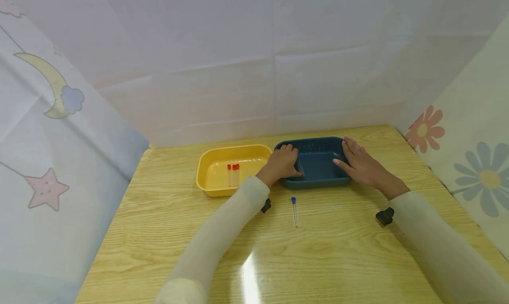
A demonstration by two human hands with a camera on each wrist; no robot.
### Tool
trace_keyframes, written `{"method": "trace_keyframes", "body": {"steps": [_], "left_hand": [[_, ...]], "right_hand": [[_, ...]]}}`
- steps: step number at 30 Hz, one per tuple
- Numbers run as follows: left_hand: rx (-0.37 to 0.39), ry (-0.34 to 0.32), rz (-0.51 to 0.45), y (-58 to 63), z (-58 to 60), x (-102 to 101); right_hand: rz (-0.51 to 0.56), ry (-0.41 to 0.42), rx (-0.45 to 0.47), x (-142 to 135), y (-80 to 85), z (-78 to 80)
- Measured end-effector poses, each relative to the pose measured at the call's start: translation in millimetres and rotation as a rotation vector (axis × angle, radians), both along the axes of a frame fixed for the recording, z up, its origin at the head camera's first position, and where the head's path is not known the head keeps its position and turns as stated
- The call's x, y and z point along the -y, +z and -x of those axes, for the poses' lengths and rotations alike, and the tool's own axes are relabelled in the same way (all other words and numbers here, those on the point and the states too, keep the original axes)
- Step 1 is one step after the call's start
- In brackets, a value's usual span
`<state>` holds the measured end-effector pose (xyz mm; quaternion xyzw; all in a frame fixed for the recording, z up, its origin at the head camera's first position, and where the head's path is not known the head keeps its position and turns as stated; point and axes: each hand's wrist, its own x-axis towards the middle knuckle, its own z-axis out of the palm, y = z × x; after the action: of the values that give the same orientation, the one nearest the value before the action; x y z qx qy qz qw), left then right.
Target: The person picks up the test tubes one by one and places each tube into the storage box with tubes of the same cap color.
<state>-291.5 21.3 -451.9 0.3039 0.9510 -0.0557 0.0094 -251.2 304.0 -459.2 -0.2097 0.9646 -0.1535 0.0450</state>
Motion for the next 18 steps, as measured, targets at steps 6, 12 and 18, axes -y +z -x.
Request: {"method": "trace_keyframes", "body": {"steps": [6, 12, 18], "left_hand": [[-0.014, 0.004, 0.030, 3.3, -1.7, -1.6], [0.000, 0.014, 0.044, 4.0, -2.2, -3.2], [0.024, 0.033, 0.061, 5.0, -3.6, -5.0]], "right_hand": [[0.014, 0.000, 0.002, 0.2, 1.9, -1.1], [0.021, 0.002, 0.002, -0.2, 1.4, -0.8], [0.018, 0.001, 0.004, -0.7, 0.6, -0.7]]}}
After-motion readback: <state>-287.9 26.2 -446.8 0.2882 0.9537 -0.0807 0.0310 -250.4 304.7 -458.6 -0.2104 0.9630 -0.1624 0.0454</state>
